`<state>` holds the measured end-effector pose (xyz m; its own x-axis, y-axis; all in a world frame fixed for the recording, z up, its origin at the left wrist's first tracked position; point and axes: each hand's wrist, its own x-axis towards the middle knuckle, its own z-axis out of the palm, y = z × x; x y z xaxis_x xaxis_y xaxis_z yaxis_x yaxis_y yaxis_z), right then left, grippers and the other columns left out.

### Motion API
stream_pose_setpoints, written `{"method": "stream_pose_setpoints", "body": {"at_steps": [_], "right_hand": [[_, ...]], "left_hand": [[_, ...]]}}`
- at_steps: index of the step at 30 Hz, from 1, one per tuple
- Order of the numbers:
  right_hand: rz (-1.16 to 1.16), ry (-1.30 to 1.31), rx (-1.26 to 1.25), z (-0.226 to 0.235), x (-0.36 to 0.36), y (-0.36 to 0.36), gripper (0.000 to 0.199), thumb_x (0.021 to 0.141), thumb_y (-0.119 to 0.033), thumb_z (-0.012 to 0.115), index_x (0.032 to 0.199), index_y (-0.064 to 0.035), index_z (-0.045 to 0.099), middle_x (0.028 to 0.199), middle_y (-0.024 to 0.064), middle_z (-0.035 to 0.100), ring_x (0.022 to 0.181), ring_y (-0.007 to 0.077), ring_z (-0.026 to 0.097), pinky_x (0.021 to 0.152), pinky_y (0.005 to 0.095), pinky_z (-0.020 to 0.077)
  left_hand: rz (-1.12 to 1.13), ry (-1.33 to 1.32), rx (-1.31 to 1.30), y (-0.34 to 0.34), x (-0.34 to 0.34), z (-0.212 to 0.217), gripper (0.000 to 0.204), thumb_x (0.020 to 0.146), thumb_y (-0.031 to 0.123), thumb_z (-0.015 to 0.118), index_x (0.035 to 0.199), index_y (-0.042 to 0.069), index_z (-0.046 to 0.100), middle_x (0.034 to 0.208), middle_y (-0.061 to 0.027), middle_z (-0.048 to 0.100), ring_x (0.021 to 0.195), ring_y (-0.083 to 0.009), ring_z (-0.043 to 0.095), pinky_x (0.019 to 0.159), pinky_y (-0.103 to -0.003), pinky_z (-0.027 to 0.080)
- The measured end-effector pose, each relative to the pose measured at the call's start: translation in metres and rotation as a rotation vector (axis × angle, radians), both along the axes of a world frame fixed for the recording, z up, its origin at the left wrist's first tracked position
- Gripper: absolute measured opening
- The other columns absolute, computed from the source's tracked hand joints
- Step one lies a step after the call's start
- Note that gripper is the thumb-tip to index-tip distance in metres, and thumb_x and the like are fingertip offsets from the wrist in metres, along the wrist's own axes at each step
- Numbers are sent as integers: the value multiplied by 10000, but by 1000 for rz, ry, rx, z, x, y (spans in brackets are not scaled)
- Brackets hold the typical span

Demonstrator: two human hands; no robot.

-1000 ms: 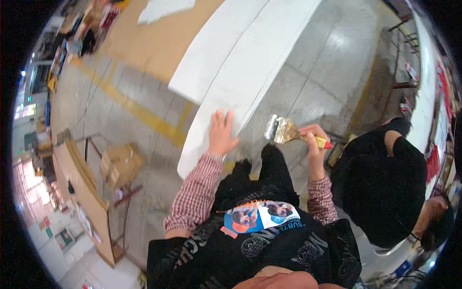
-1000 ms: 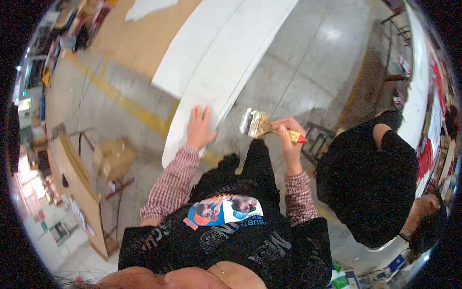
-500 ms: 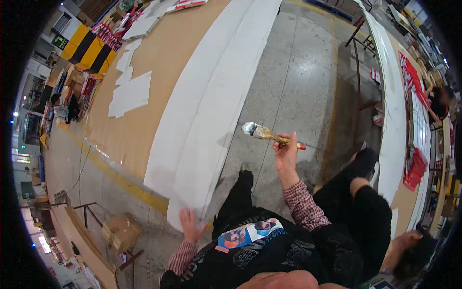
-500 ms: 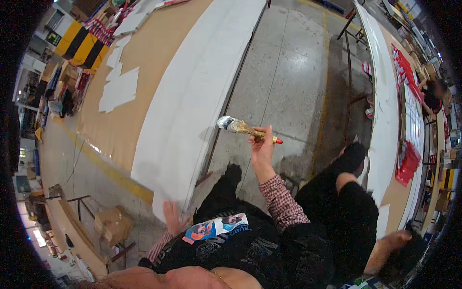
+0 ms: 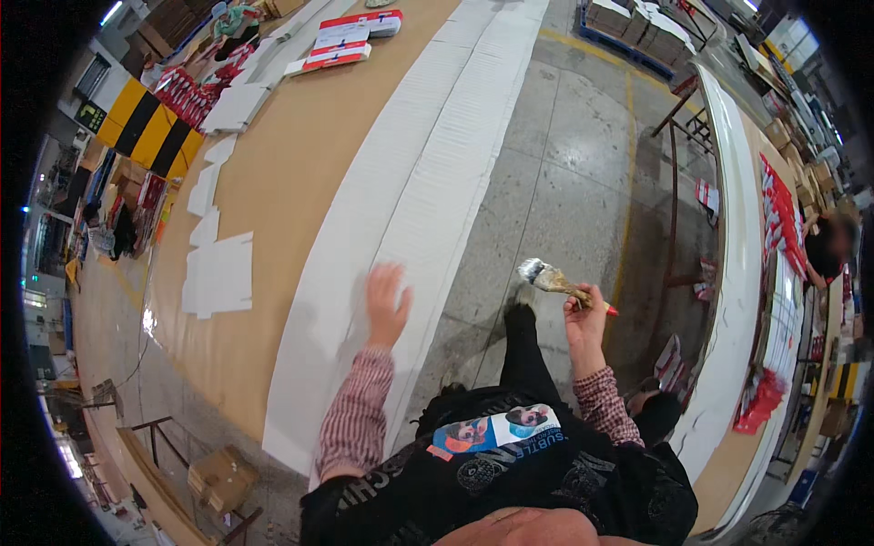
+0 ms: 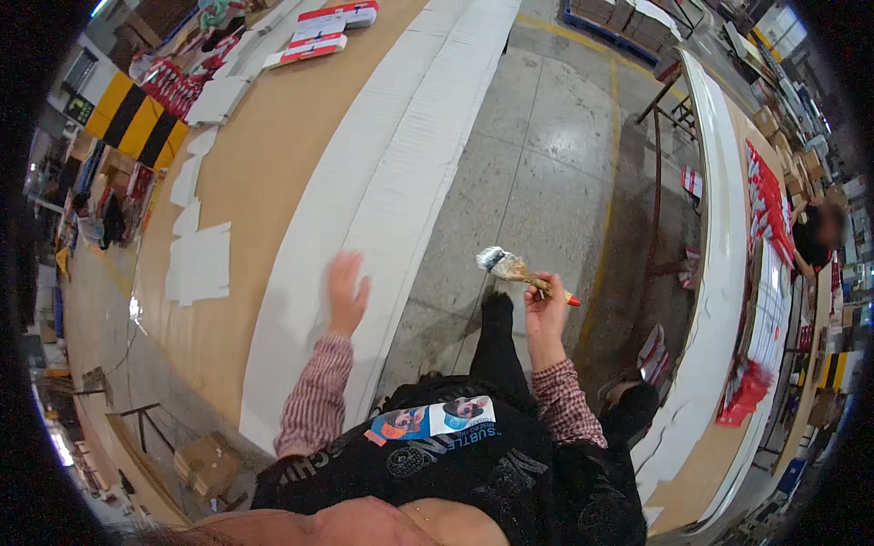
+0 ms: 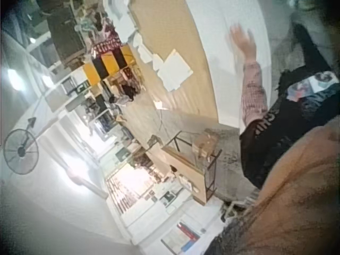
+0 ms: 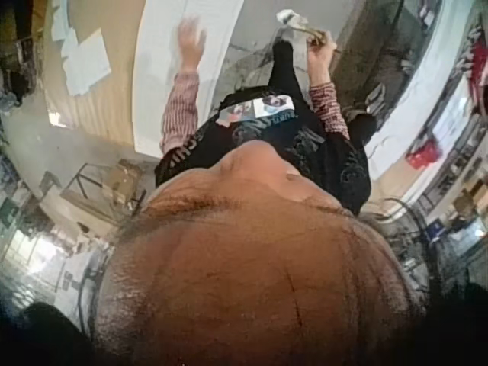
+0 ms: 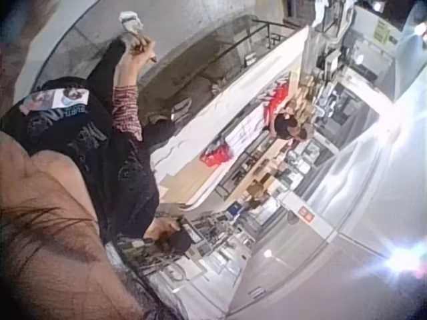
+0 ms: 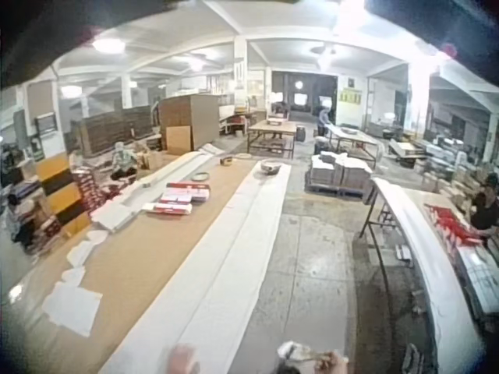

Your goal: Apply adhesive to the edges of folded paper sheets using a brush.

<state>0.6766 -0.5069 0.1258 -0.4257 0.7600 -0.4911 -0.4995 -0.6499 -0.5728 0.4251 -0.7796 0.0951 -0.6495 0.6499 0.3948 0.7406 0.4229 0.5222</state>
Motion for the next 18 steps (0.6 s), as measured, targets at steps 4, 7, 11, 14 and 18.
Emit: {"method": "stream_pose_setpoints", "body": {"at_steps": [4, 7, 11, 14, 18], "right_hand": [[-46, 35, 4, 2, -31, 130, 202, 932, -232, 561, 919, -36, 606, 893, 75, 634, 680, 146, 591, 600, 246, 511], [-79, 57, -36, 3, -55, 204, 182, 927, -218, 575, 928, -40, 612, 893, 64, 634, 698, 143, 598, 609, 244, 514], [-111, 17, 132, 24, -82, 283, 184, 924, -215, 591, 1026, -62, 607, 983, 75, 647, 721, 141, 602, 639, 248, 525], [-73, -51, 247, 37, -119, 363, 191, 934, -202, 578, 1057, -56, 593, 1035, 96, 645, 732, 139, 605, 654, 251, 529], [37, -54, 323, 25, -201, 456, 180, 942, -198, 566, 1033, -44, 586, 1044, 113, 643, 743, 142, 609, 654, 258, 533]], "left_hand": [[-328, -118, -174, 214, -39, 14, 464, 870, 232, 592, 1287, 52, 498, 1332, -194, 474, 1294, -382, 363, 1064, -471, 296], [-308, -43, -254, 293, -74, 5, 531, 869, 303, 597, 1326, 68, 463, 1380, -236, 402, 1321, -410, 310, 1075, -466, 286], [-149, -148, -353, 349, -129, -27, 586, 862, 336, 605, 1352, 64, 433, 1413, -274, 332, 1335, -437, 267, 1086, -474, 266], [-35, -167, -345, 400, -171, -35, 590, 867, 338, 598, 1370, 91, 415, 1441, -242, 308, 1349, -414, 250, 1087, -501, 244], [109, -251, -464, 438, -219, -50, 604, 858, 319, 606, 1372, 75, 404, 1450, -245, 288, 1363, -408, 218, 1094, -510, 223]]}}
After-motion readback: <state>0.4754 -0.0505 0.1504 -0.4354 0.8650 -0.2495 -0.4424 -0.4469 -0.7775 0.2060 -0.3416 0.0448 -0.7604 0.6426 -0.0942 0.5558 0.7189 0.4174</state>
